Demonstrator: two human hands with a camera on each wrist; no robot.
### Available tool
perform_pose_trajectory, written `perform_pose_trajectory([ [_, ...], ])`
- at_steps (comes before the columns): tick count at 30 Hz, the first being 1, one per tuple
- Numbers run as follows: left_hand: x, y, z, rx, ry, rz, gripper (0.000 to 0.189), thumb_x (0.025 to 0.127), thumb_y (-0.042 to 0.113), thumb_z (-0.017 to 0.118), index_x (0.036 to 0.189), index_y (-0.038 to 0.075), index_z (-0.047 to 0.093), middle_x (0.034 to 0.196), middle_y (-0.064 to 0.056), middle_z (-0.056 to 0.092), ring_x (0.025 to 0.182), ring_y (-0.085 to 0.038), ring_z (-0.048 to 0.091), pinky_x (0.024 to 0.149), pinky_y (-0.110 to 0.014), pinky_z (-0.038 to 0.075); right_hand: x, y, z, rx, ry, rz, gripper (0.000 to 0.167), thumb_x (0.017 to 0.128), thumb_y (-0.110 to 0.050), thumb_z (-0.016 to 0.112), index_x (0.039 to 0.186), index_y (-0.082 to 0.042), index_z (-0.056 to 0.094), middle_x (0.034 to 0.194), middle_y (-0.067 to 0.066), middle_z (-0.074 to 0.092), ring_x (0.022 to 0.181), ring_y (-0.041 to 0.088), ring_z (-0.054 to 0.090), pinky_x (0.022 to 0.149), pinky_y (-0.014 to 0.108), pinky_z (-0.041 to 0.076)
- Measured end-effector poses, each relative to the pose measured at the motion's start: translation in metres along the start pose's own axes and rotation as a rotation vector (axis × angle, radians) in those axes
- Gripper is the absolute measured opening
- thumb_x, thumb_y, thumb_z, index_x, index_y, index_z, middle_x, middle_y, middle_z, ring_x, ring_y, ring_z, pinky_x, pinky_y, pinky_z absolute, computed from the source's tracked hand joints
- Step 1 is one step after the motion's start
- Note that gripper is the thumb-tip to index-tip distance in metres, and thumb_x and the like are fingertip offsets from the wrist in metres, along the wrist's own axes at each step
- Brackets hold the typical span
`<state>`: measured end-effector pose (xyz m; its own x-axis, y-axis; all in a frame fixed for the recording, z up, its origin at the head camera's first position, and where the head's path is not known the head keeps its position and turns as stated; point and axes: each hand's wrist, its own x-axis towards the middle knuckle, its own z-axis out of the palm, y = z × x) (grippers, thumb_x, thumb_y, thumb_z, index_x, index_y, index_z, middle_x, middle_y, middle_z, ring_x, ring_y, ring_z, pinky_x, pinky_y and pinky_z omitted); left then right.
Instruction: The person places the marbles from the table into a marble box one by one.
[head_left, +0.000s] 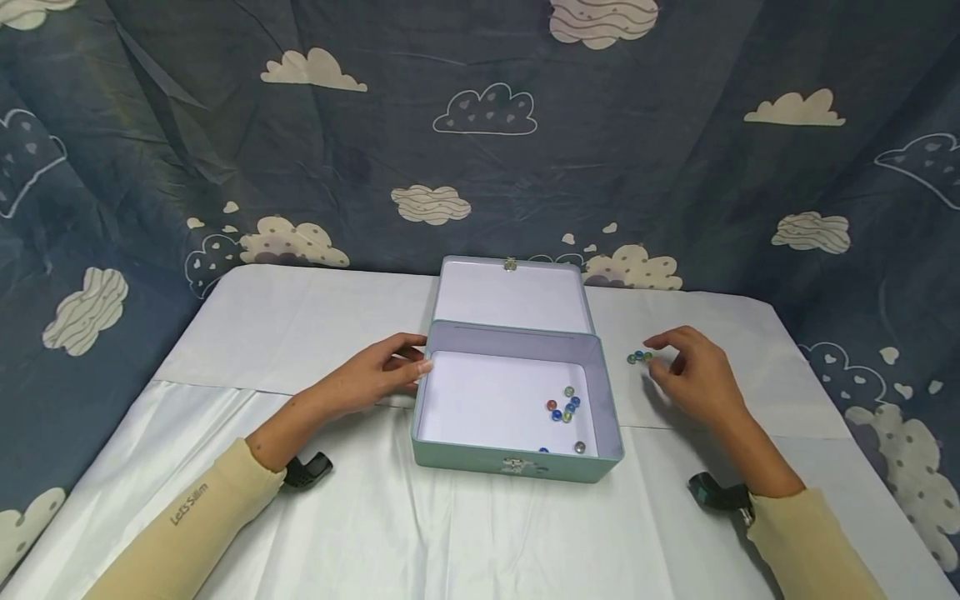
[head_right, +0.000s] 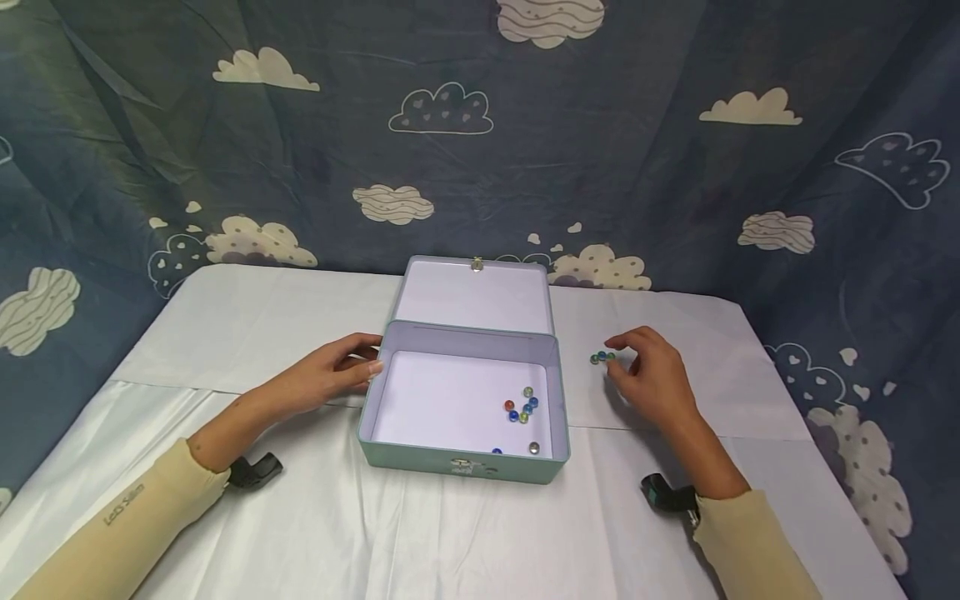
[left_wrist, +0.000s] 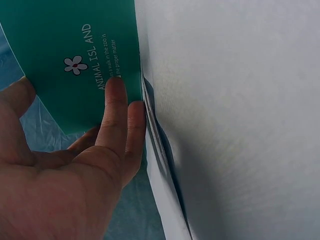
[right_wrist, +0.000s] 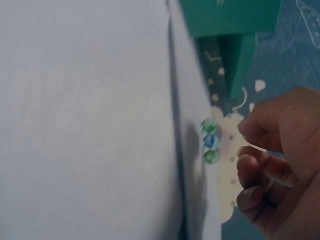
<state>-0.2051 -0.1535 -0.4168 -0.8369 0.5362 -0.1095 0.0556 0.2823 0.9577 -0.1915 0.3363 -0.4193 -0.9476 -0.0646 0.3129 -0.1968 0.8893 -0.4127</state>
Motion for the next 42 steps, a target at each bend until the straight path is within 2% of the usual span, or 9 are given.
perform_pose_trajectory([
  [7,0.000,0.000,-0.001,0.002,-0.004,0.000,0.065,0.109,0.030,0.064,0.160,0.000,0.037,0.147,-0.025,0.050,0.128,-0.035,0.063,0.099,-0.040,0.063,0.003,0.013,0.007,-0.019,-0.053,0.076,0.028,0.095,-0.009,0.074,0.122,-0.001,0.073,0.118,0.021,0.068,0.078,0.026,0.055,0.061,0.032,0.046],
  [14,0.000,-0.001,-0.001,0.007,-0.011,0.003,0.066,0.109,0.031,0.064,0.160,-0.001,0.036,0.147,-0.025,0.050,0.127,-0.035,0.063,0.100,-0.041,0.063,0.002,0.021,0.011,-0.016,-0.094,0.122,0.030,0.097,-0.013,0.074,0.123,-0.001,0.071,0.119,0.020,0.066,0.085,0.028,0.056,0.068,0.034,0.049],
  [26,0.000,-0.001,-0.001,0.001,-0.003,0.005,0.067,0.109,0.031,0.065,0.160,-0.002,0.037,0.146,-0.025,0.050,0.126,-0.034,0.064,0.100,-0.041,0.063,0.000,0.022,0.013,-0.013,-0.097,0.093,0.021,0.092,-0.013,0.080,0.107,-0.001,0.073,0.108,0.018,0.065,0.086,0.029,0.057,0.068,0.035,0.048],
  [35,0.000,-0.001,0.000,-0.004,0.001,0.003,0.065,0.109,0.030,0.065,0.160,-0.001,0.038,0.146,-0.025,0.050,0.126,-0.033,0.064,0.100,-0.040,0.063,0.001,0.022,0.012,-0.024,-0.126,0.070,0.012,0.087,-0.009,0.073,0.099,-0.007,0.071,0.088,0.009,0.069,0.079,0.026,0.059,0.066,0.036,0.047],
  [42,0.000,-0.002,0.000,-0.002,-0.005,0.002,0.066,0.109,0.030,0.064,0.160,-0.001,0.037,0.147,-0.025,0.050,0.127,-0.034,0.063,0.100,-0.040,0.063,0.001,0.023,0.012,-0.022,-0.108,0.049,0.013,0.085,-0.007,0.073,0.097,-0.008,0.070,0.083,0.006,0.066,0.077,0.025,0.057,0.066,0.036,0.047],
])
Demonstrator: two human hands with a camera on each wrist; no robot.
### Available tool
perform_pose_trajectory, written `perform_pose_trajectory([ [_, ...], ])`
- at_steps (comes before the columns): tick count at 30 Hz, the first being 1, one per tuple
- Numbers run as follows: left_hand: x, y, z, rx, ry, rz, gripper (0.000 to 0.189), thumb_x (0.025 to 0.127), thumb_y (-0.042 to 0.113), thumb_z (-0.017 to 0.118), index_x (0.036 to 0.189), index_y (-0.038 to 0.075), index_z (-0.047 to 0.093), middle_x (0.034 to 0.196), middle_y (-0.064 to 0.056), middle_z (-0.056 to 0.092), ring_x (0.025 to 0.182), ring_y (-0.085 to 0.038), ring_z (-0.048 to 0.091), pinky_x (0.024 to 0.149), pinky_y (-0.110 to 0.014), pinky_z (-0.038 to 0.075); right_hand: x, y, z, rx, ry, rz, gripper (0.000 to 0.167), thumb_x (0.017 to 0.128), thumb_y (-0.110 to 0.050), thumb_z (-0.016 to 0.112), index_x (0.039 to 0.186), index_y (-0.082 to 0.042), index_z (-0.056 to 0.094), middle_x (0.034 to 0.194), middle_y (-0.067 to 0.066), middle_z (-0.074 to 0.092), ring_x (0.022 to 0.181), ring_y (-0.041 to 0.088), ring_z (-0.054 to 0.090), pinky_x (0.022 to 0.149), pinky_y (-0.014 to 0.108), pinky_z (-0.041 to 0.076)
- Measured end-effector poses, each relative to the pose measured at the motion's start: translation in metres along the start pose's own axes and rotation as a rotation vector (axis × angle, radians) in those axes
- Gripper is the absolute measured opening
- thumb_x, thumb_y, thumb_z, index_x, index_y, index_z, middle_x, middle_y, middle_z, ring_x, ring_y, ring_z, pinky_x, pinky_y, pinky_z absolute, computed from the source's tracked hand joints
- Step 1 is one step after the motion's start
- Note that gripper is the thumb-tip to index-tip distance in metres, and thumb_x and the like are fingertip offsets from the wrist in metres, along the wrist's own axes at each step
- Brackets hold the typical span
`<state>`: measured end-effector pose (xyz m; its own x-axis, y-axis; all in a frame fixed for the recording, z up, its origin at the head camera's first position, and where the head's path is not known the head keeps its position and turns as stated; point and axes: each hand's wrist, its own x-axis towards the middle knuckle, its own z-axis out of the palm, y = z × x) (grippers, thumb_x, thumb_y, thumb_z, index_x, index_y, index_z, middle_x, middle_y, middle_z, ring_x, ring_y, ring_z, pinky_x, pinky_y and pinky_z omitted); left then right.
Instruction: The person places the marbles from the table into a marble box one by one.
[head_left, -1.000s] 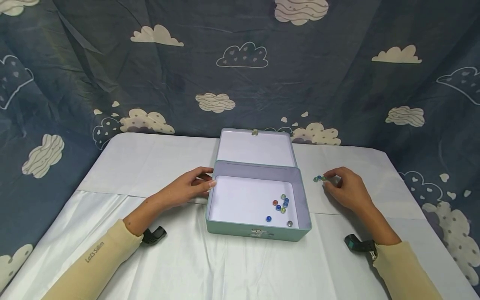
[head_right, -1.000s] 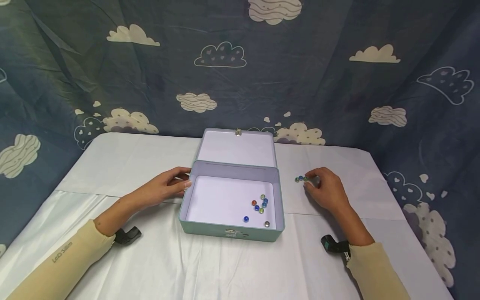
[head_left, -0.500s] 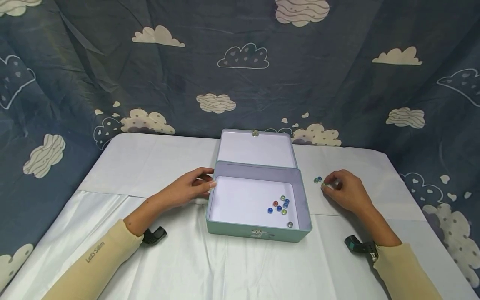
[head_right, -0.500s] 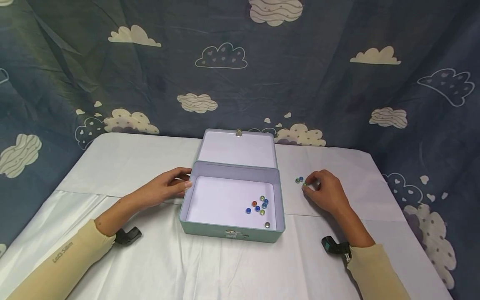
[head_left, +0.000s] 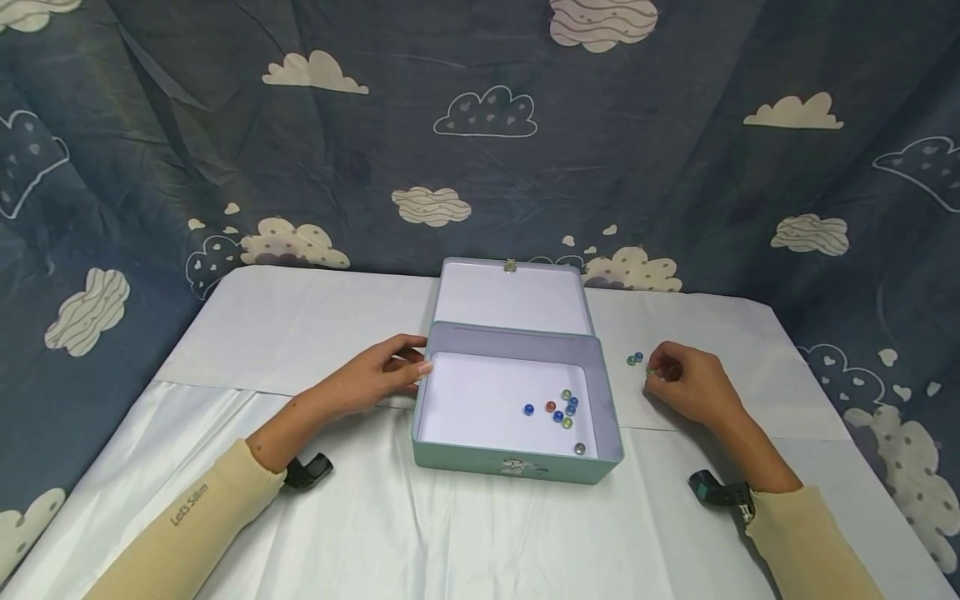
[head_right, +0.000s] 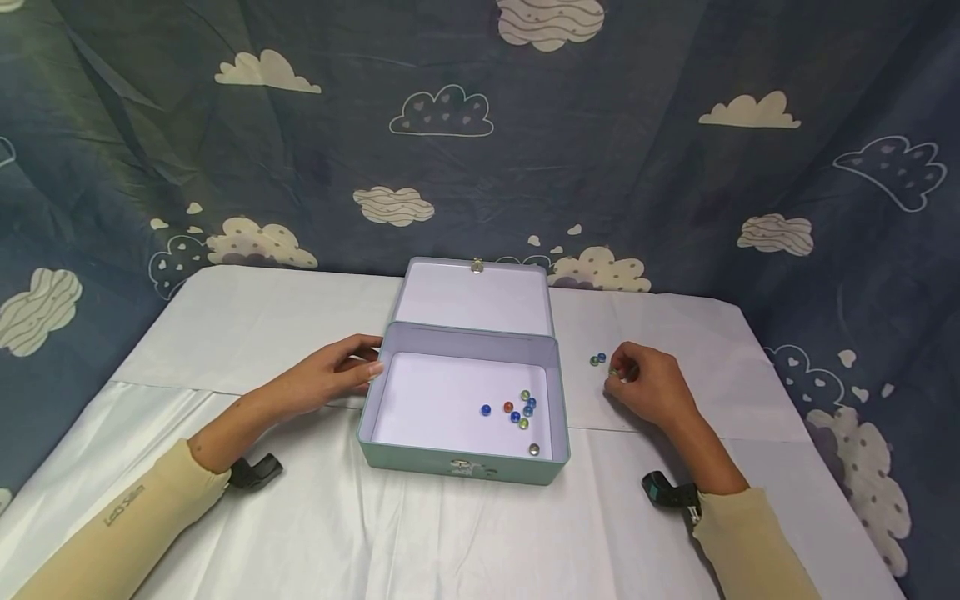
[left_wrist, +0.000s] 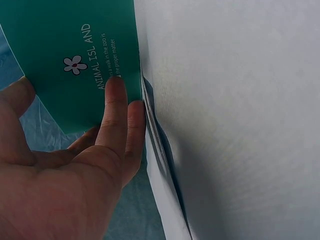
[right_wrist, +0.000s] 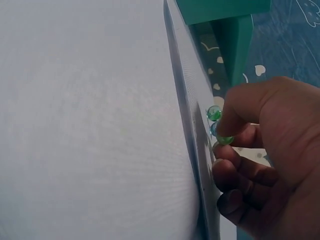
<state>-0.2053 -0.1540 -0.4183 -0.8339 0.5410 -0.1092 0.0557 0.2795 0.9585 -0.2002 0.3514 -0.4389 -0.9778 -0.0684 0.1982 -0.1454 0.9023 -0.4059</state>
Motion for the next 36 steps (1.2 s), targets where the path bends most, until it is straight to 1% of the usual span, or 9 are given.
perform_pose_trajectory([
  [4,0.000,0.001,0.000,0.002,0.004,-0.002,0.066,0.109,0.030,0.064,0.160,-0.002,0.037,0.146,-0.025,0.050,0.127,-0.034,0.063,0.099,-0.040,0.063,0.000,-0.004,-0.001,0.007,-0.021,0.019,0.015,0.085,-0.008,0.074,0.100,-0.008,0.070,0.086,0.007,0.066,0.080,0.025,0.058,0.067,0.035,0.048],
  [8,0.000,0.002,0.001,0.000,0.008,-0.001,0.065,0.109,0.028,0.064,0.159,-0.002,0.037,0.145,-0.026,0.051,0.126,-0.035,0.064,0.099,-0.040,0.063,-0.001,-0.012,-0.006,0.020,-0.042,0.029,0.016,0.086,-0.009,0.073,0.102,-0.007,0.070,0.089,0.008,0.066,0.080,0.025,0.057,0.066,0.034,0.048],
  [11,0.000,0.002,0.001,-0.006,0.009,0.001,0.064,0.110,0.027,0.064,0.159,-0.003,0.037,0.145,-0.026,0.051,0.126,-0.035,0.064,0.100,-0.040,0.063,-0.002,-0.020,-0.009,0.027,-0.038,0.017,0.017,0.086,-0.009,0.073,0.103,-0.006,0.070,0.089,0.008,0.066,0.078,0.025,0.057,0.062,0.031,0.048],
  [14,0.000,0.004,0.002,-0.010,0.010,-0.003,0.063,0.110,0.026,0.063,0.159,-0.003,0.038,0.144,-0.026,0.051,0.126,-0.036,0.063,0.099,-0.041,0.063,-0.004,-0.027,-0.013,0.031,-0.017,-0.007,0.017,0.085,-0.008,0.074,0.102,-0.007,0.070,0.089,0.007,0.067,0.075,0.024,0.057,0.059,0.029,0.047],
  [19,0.000,0.004,0.002,-0.014,0.008,-0.004,0.063,0.110,0.027,0.063,0.159,-0.002,0.038,0.144,-0.026,0.051,0.127,-0.038,0.063,0.098,-0.040,0.063,-0.007,-0.043,-0.020,0.055,0.020,-0.071,0.018,0.084,-0.005,0.076,0.100,-0.010,0.070,0.085,0.005,0.066,0.072,0.023,0.055,0.056,0.027,0.044],
  [23,0.001,0.003,0.001,-0.014,0.011,-0.002,0.063,0.109,0.027,0.064,0.159,-0.002,0.038,0.144,-0.026,0.051,0.127,-0.038,0.063,0.098,-0.040,0.063,-0.010,-0.059,-0.024,0.088,0.061,-0.150,0.019,0.084,-0.002,0.077,0.099,-0.012,0.071,0.084,0.003,0.065,0.070,0.022,0.054,0.056,0.026,0.043],
  [27,0.001,0.004,0.001,-0.011,0.015,-0.006,0.063,0.109,0.027,0.064,0.159,-0.002,0.038,0.144,-0.026,0.051,0.126,-0.036,0.063,0.098,-0.040,0.063,-0.016,-0.072,-0.026,0.106,0.103,-0.232,0.024,0.083,0.002,0.078,0.099,-0.014,0.071,0.085,0.001,0.066,0.069,0.019,0.054,0.055,0.024,0.042],
  [31,0.000,0.002,0.001,-0.014,0.011,-0.009,0.064,0.109,0.028,0.065,0.159,-0.002,0.038,0.144,-0.026,0.051,0.125,-0.035,0.064,0.098,-0.040,0.063,-0.023,-0.084,-0.028,0.118,0.113,-0.291,0.027,0.082,0.005,0.078,0.100,-0.014,0.071,0.085,-0.001,0.065,0.068,0.019,0.054,0.055,0.022,0.042],
  [36,0.001,0.002,0.002,-0.010,0.015,-0.003,0.064,0.109,0.028,0.065,0.159,-0.003,0.038,0.143,-0.026,0.052,0.124,-0.034,0.065,0.098,-0.039,0.063,-0.028,-0.097,-0.030,0.128,0.112,-0.335,0.030,0.081,0.006,0.079,0.100,-0.016,0.071,0.082,-0.005,0.060,0.067,0.019,0.053,0.054,0.021,0.040],
])
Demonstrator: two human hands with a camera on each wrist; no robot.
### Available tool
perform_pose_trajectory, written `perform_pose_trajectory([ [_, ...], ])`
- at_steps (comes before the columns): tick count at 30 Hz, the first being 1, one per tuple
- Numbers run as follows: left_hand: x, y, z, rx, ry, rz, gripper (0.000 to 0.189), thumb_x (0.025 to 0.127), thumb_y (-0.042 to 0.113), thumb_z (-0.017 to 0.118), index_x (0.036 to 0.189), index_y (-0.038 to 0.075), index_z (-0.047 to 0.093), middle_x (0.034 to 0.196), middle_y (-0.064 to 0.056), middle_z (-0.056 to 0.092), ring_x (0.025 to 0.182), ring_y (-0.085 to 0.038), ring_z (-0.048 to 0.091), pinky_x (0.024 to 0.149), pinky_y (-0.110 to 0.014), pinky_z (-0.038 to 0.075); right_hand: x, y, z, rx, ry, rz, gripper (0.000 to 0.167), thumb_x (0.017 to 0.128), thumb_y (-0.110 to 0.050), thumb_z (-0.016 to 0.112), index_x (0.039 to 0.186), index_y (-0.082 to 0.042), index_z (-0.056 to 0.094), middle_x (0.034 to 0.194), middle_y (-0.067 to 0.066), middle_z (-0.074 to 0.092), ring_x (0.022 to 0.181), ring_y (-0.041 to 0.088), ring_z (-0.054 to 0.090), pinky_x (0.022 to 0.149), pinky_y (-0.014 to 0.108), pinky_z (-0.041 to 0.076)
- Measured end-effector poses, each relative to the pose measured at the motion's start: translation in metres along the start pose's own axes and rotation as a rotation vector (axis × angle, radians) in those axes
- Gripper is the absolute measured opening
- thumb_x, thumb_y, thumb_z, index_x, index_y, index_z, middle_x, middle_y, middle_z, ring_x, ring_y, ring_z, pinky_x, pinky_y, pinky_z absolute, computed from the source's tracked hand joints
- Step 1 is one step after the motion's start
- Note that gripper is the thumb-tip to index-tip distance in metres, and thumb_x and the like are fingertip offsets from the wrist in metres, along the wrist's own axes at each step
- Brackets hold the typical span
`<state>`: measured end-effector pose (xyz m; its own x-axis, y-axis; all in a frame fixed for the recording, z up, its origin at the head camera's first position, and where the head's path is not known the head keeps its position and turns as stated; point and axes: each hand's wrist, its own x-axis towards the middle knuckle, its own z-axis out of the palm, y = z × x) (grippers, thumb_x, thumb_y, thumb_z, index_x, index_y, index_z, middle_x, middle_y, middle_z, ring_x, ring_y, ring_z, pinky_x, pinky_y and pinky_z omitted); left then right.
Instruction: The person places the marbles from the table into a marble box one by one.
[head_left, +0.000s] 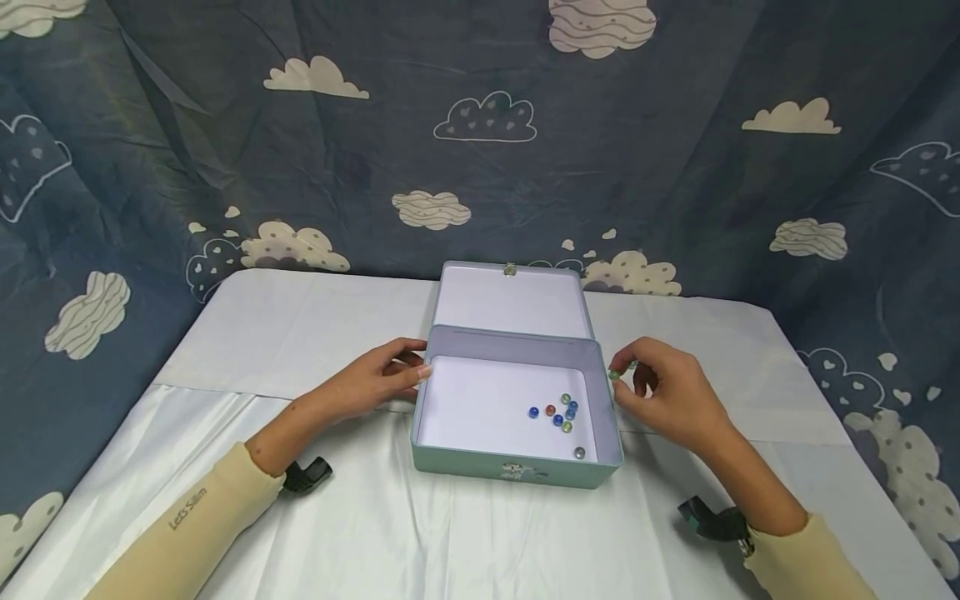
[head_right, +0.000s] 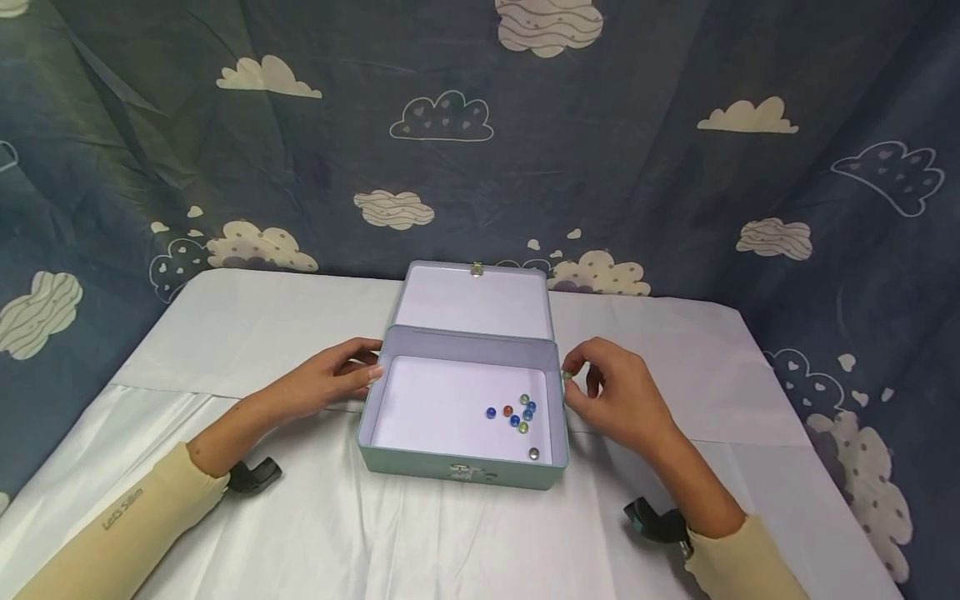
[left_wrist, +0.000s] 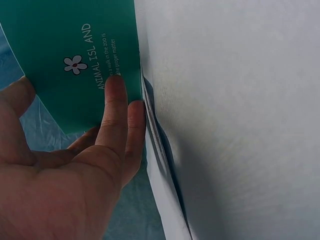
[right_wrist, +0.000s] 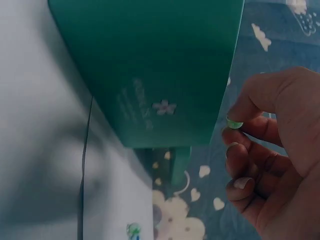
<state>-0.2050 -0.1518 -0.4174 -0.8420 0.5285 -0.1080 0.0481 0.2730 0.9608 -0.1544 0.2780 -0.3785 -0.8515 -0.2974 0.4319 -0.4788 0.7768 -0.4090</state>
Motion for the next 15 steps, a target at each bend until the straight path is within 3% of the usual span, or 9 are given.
perform_pose_trajectory([
  [15,-0.001,0.000,-0.001,0.019,-0.008,0.012,0.063,0.110,0.029,0.063,0.159,-0.001,0.039,0.144,-0.025,0.052,0.125,-0.035,0.065,0.099,-0.041,0.063,-0.003,-0.021,0.009,0.008,-0.116,-0.009,0.028,0.083,0.003,0.081,0.101,-0.017,0.075,0.092,-0.008,0.065,0.069,0.011,0.050,0.053,0.022,0.043],
])
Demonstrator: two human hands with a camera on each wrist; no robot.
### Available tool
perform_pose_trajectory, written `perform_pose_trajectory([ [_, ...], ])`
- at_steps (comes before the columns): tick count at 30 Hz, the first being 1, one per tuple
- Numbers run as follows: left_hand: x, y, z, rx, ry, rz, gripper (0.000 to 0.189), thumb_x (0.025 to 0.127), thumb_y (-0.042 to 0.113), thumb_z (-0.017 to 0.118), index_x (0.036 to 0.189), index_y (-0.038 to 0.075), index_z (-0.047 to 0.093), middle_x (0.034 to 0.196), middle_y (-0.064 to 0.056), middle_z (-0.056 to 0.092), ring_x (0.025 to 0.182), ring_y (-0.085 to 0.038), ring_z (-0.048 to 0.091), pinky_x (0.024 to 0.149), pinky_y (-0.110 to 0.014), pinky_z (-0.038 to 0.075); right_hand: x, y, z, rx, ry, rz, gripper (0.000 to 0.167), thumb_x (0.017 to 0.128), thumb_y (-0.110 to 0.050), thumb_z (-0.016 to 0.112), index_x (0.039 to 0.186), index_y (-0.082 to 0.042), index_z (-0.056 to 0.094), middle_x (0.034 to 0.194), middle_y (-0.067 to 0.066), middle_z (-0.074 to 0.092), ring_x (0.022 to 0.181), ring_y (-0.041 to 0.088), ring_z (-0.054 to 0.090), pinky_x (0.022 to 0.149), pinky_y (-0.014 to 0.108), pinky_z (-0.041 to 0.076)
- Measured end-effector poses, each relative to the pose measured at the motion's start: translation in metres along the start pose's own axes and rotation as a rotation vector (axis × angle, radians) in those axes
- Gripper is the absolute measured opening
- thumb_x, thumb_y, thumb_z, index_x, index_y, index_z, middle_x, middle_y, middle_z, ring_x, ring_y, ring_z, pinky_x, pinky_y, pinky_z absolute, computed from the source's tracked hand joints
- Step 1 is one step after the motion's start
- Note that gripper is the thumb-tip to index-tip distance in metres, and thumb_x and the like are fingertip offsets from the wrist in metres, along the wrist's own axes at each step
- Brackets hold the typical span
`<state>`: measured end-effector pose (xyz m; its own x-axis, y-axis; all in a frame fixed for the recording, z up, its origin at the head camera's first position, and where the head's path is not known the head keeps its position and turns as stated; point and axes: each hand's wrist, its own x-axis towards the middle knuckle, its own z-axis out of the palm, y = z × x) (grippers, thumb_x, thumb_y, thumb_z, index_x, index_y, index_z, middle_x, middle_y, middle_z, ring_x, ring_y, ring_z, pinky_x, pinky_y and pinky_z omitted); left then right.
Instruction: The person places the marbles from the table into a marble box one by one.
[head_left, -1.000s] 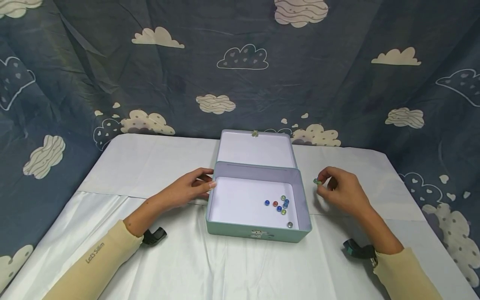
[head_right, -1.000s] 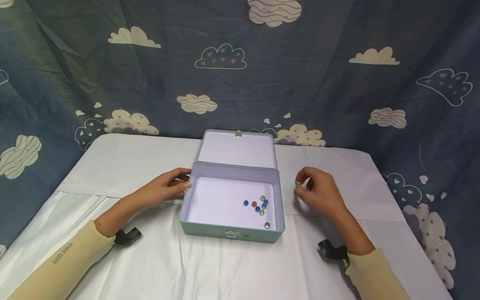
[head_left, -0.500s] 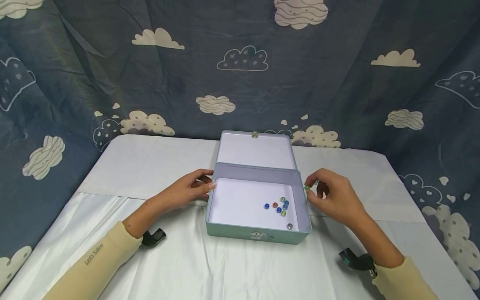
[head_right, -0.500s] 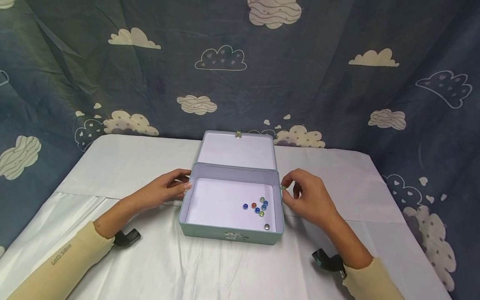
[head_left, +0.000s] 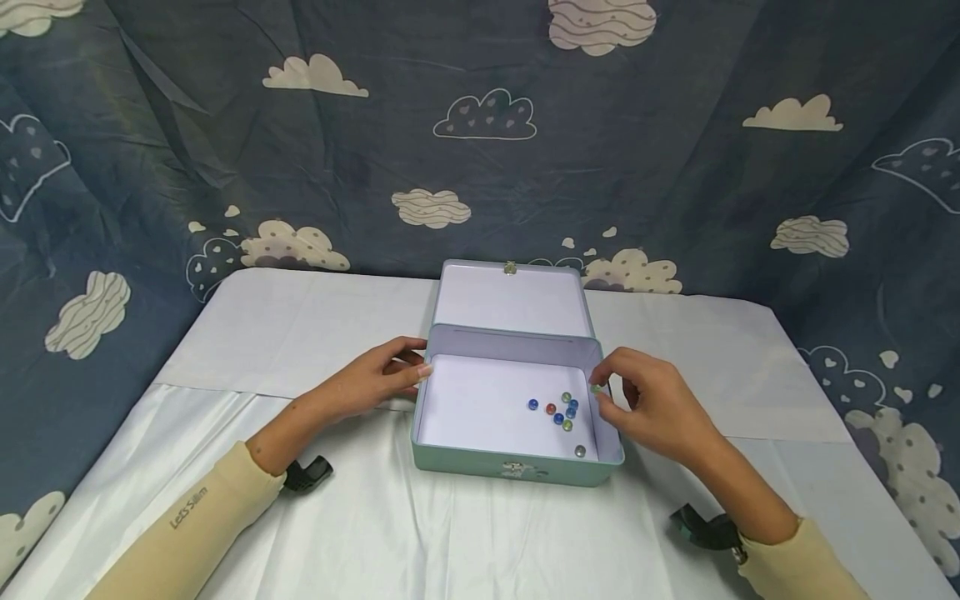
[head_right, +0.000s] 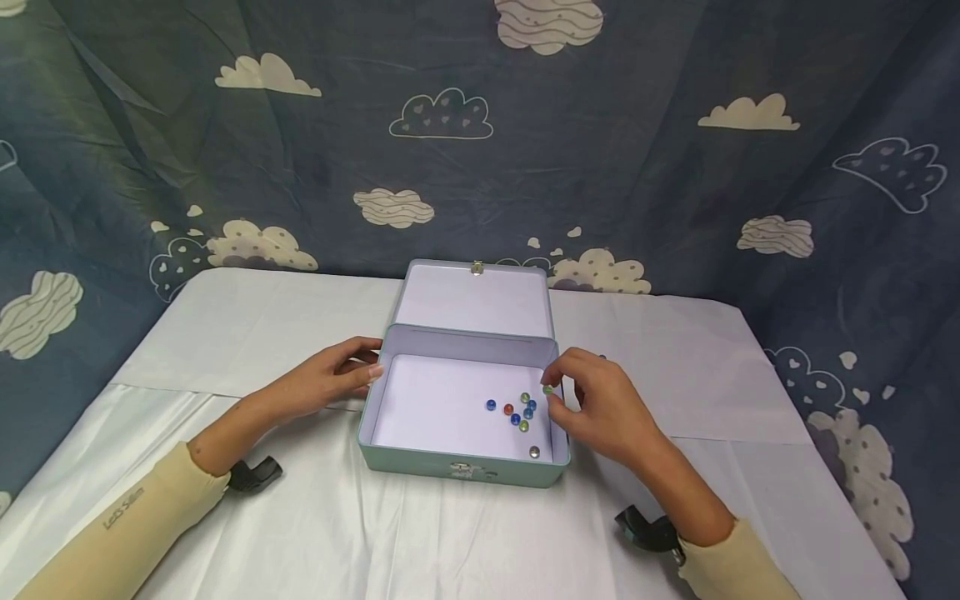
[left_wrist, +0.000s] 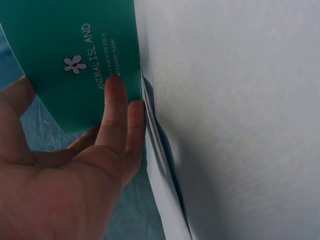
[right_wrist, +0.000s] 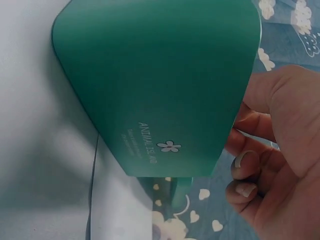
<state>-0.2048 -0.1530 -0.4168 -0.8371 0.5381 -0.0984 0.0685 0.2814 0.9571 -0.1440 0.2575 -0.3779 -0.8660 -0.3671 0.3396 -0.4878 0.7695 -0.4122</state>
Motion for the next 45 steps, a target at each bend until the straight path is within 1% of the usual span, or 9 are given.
perform_pose_trajectory([
  [7,0.000,0.000,0.000,-0.003,0.003,-0.004,0.062,0.110,0.029,0.064,0.159,-0.001,0.039,0.144,-0.025,0.051,0.125,-0.035,0.064,0.099,-0.040,0.063,0.000,-0.001,0.002,0.003,-0.030,0.011,0.025,0.085,0.000,0.081,0.102,-0.017,0.075,0.094,-0.007,0.067,0.070,0.015,0.052,0.055,0.022,0.045],
  [11,0.000,-0.001,0.000,-0.005,0.000,-0.002,0.063,0.110,0.029,0.063,0.159,-0.001,0.038,0.144,-0.025,0.051,0.125,-0.035,0.064,0.099,-0.040,0.063,0.000,-0.002,0.003,-0.002,-0.049,0.022,0.024,0.086,-0.001,0.081,0.102,-0.017,0.075,0.095,-0.007,0.068,0.071,0.015,0.053,0.055,0.022,0.046],
  [17,0.000,0.000,0.000,-0.004,-0.001,0.001,0.063,0.110,0.029,0.063,0.159,-0.001,0.038,0.144,-0.026,0.051,0.127,-0.036,0.063,0.099,-0.040,0.063,0.000,-0.002,0.004,-0.007,-0.057,0.019,0.024,0.085,-0.001,0.082,0.103,-0.014,0.076,0.097,-0.007,0.068,0.072,0.014,0.053,0.056,0.022,0.048],
  [22,0.000,0.001,-0.001,-0.002,-0.003,0.001,0.063,0.110,0.029,0.063,0.159,-0.002,0.038,0.145,-0.026,0.051,0.127,-0.037,0.063,0.099,-0.041,0.063,0.000,0.000,0.004,-0.010,-0.007,-0.019,0.026,0.085,0.001,0.081,0.104,-0.016,0.075,0.100,-0.006,0.067,0.071,0.012,0.052,0.055,0.021,0.047],
  [26,0.000,0.001,0.000,0.003,-0.001,-0.001,0.064,0.110,0.029,0.063,0.159,-0.002,0.038,0.145,-0.026,0.051,0.127,-0.036,0.064,0.100,-0.041,0.063,0.001,0.004,0.002,-0.009,0.078,-0.047,0.026,0.087,0.002,0.077,0.103,-0.017,0.073,0.099,-0.006,0.065,0.069,0.011,0.051,0.054,0.021,0.044],
  [29,0.000,0.001,0.000,0.001,0.000,-0.006,0.064,0.110,0.030,0.063,0.159,-0.002,0.038,0.145,-0.026,0.051,0.126,-0.036,0.064,0.100,-0.041,0.063,0.002,0.011,0.000,-0.009,0.135,-0.045,0.026,0.087,0.004,0.076,0.104,-0.016,0.073,0.096,-0.007,0.064,0.068,0.011,0.051,0.054,0.019,0.042],
  [36,0.000,-0.001,0.000,-0.007,0.001,-0.006,0.065,0.109,0.029,0.064,0.159,-0.004,0.037,0.145,-0.027,0.051,0.126,-0.035,0.063,0.099,-0.041,0.063,0.004,0.030,-0.005,-0.025,0.191,0.018,0.023,0.089,0.004,0.073,0.108,-0.011,0.075,0.097,-0.002,0.068,0.069,0.014,0.051,0.056,0.018,0.042],
  [40,0.000,-0.001,0.001,-0.012,0.001,-0.008,0.065,0.109,0.029,0.064,0.159,-0.004,0.037,0.144,-0.026,0.051,0.126,-0.036,0.064,0.100,-0.041,0.063,0.004,0.042,-0.005,-0.040,0.195,0.058,0.023,0.090,0.004,0.072,0.109,-0.009,0.075,0.099,0.002,0.069,0.071,0.015,0.052,0.057,0.018,0.042],
  [45,0.000,-0.001,0.000,-0.009,0.002,-0.010,0.066,0.109,0.030,0.065,0.159,-0.003,0.038,0.144,-0.026,0.052,0.126,-0.036,0.064,0.100,-0.042,0.063,0.004,0.058,-0.004,-0.062,0.176,0.115,0.023,0.091,0.001,0.072,0.111,-0.009,0.075,0.102,0.007,0.070,0.073,0.018,0.054,0.059,0.019,0.043],
])
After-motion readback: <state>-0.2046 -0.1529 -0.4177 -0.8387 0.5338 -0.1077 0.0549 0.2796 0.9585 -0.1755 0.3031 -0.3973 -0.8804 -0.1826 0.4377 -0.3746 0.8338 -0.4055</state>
